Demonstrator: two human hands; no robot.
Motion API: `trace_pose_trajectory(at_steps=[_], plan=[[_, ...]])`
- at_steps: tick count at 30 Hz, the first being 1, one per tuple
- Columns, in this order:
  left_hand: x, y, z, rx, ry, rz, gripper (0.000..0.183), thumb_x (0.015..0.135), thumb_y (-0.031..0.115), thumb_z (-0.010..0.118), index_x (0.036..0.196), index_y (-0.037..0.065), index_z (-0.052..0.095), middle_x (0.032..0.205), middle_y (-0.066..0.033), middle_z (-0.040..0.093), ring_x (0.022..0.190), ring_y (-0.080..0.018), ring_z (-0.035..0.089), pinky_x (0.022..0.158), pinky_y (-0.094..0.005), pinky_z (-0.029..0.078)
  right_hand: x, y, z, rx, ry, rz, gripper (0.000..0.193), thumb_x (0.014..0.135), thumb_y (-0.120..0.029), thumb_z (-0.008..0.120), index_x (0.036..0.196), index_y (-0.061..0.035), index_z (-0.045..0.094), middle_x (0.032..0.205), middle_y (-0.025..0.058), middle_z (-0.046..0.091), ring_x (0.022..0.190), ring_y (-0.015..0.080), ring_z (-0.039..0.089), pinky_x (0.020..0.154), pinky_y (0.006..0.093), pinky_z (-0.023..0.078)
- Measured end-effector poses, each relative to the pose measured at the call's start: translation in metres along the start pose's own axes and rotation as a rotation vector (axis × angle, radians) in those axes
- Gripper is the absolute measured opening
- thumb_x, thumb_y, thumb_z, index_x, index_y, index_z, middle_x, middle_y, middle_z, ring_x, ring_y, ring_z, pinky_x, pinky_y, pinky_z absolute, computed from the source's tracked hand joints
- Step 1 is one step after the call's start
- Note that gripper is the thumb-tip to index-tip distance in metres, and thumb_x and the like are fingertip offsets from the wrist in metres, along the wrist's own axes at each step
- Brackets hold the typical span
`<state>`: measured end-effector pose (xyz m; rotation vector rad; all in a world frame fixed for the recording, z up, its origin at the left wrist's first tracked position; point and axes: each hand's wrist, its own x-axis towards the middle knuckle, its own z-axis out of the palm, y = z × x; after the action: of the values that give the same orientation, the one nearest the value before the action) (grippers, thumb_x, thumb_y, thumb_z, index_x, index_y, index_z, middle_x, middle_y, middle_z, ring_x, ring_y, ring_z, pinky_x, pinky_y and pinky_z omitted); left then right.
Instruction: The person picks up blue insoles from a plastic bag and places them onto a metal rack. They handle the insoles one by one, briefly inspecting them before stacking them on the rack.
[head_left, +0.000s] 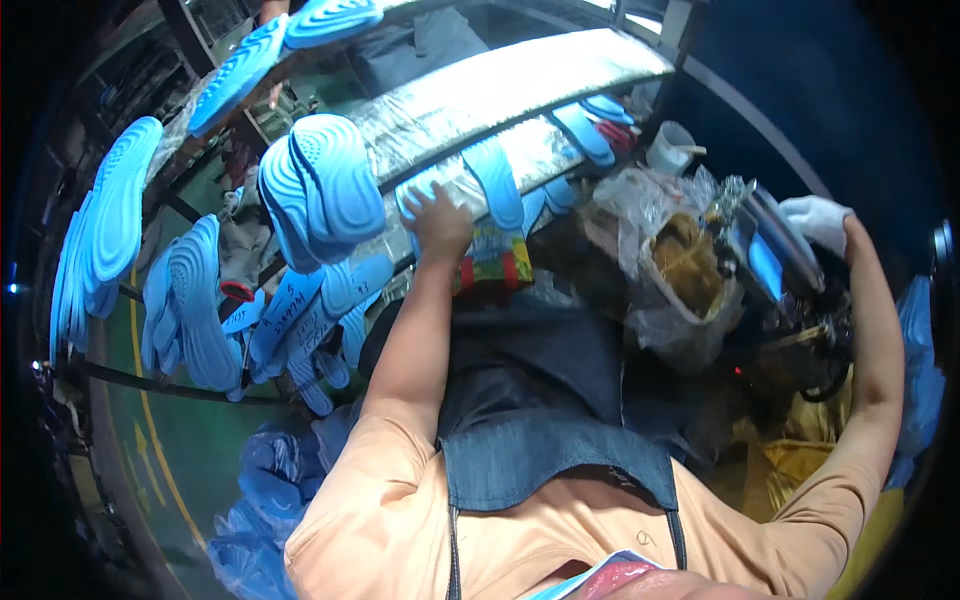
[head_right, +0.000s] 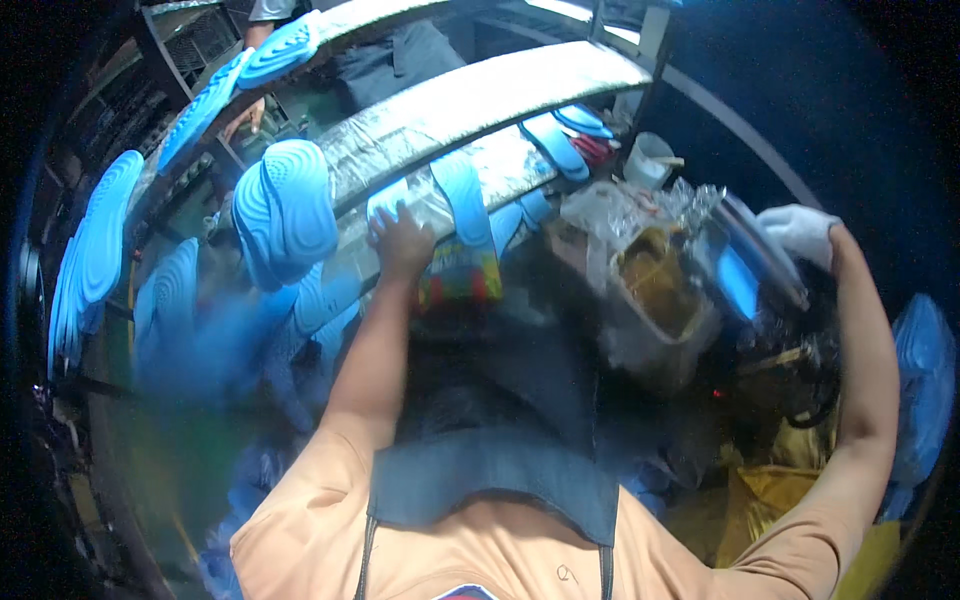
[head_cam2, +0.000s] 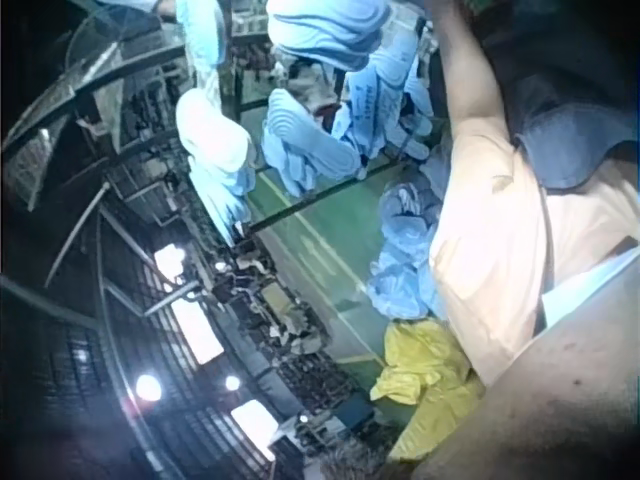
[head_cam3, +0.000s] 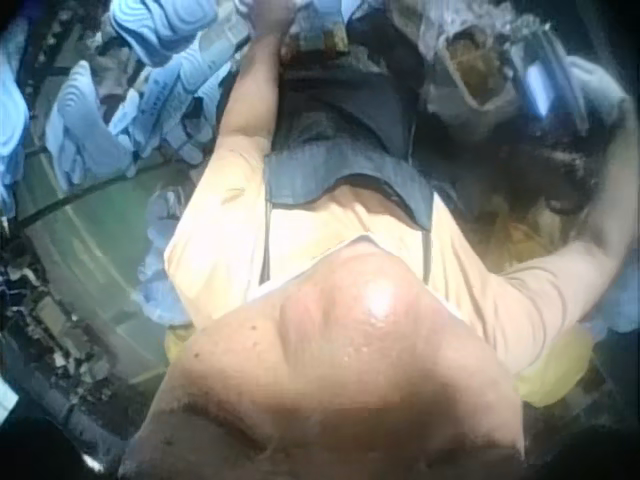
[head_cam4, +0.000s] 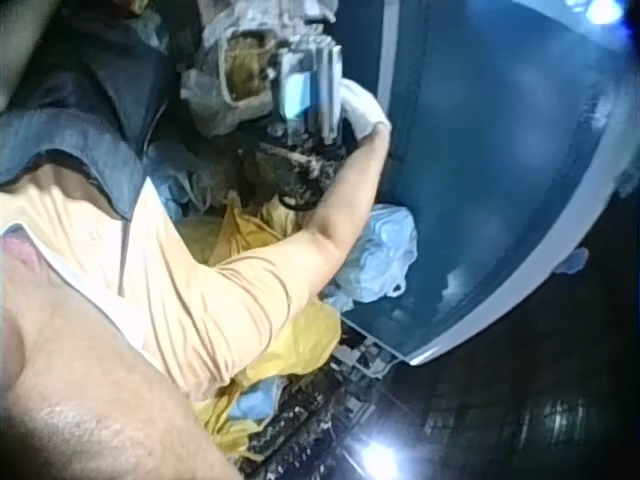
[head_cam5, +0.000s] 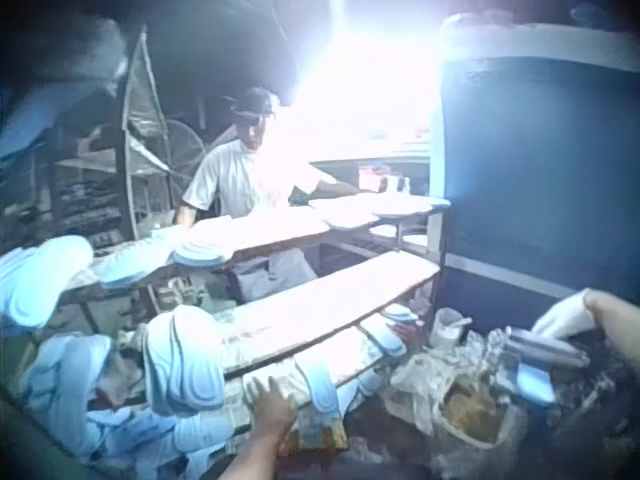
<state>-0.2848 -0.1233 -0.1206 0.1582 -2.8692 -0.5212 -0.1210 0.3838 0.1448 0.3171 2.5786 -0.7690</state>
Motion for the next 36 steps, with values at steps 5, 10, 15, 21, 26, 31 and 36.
trace_pose_trajectory(at_steps=[5,10,15,21,26,31,36], plan=[[0.015,-0.035,0.006,-0.077,-0.126,-0.120,0.061,0.087,0.026,0.062,0.136,-0.003,0.041,0.148,-0.0364,0.026,0.139,-0.0490,0.024,0.113,-0.0564,0.024,0.011,-0.031,-0.007,-0.320,0.293,0.042,0.024,0.081,-0.013,0.062,0.101,0.0003,0.068,0.085,0.0061,0.066,0.078,0.0135,0.060,0.073,0.0307,0.050],[0.020,-0.051,0.018,-0.064,-0.025,-0.036,0.051,0.085,0.016,0.060,0.129,-0.006,0.045,0.138,-0.0377,0.035,0.133,-0.0512,0.031,0.111,-0.0522,0.030,0.003,-0.104,-0.040,-0.284,0.454,-0.111,0.016,0.080,-0.009,0.056,0.093,-0.0026,0.064,0.080,0.0013,0.060,0.077,0.0112,0.057,0.071,0.0301,0.049],[0.016,-0.046,0.010,-0.187,-0.039,-0.039,0.052,0.083,0.012,0.062,0.129,-0.005,0.045,0.134,-0.0359,0.039,0.132,-0.0502,0.034,0.108,-0.0505,0.035,0.010,-0.166,-0.065,-0.053,0.498,-0.492,0.033,0.091,-0.026,0.055,0.112,-0.0026,0.061,0.093,-0.0013,0.060,0.086,0.0085,0.055,0.079,0.0258,0.046],[0.019,-0.046,0.006,-0.285,-0.153,-0.099,0.051,0.083,0.008,0.059,0.131,-0.004,0.045,0.135,-0.0348,0.039,0.123,-0.0463,0.048,0.101,-0.0483,0.043,0.061,-0.260,-0.049,0.445,0.241,-0.894,0.047,0.097,-0.038,0.055,0.130,-0.0058,0.056,0.106,0.0056,0.064,0.095,0.0105,0.062,0.078,0.0257,0.053],[0.020,-0.050,0.015,-0.279,-0.090,-0.087,0.051,0.083,0.006,0.058,0.131,-0.003,0.045,0.139,-0.0349,0.037,0.128,-0.0478,0.043,0.104,-0.0488,0.041,0.095,-0.345,0.000,0.221,0.464,-0.933,0.050,0.092,-0.036,0.061,0.132,-0.0064,0.055,0.115,0.0142,0.064,0.105,0.0237,0.063,0.089,0.0353,0.053],[0.031,-0.063,0.056,-0.233,-0.005,-0.030,0.054,0.084,0.012,0.059,0.133,-0.003,0.046,0.134,-0.0342,0.044,0.125,-0.0459,0.046,0.104,-0.0458,0.041,0.116,-0.412,0.038,-0.062,0.554,-0.898,0.059,0.091,-0.041,0.062,0.138,-0.0070,0.051,0.127,0.0167,0.058,0.114,0.0268,0.058,0.095,0.0394,0.049],[0.032,-0.065,0.057,-0.236,0.025,-0.033,0.054,0.084,0.013,0.059,0.133,-0.004,0.046,0.133,-0.0339,0.045,0.124,-0.0452,0.047,0.104,-0.0453,0.041,0.119,-0.447,0.040,-0.938,0.908,-0.791,0.026,0.090,-0.020,0.054,0.106,-0.0042,0.068,0.098,0.0174,0.069,0.094,0.0312,0.068,0.080,0.0414,0.054]])
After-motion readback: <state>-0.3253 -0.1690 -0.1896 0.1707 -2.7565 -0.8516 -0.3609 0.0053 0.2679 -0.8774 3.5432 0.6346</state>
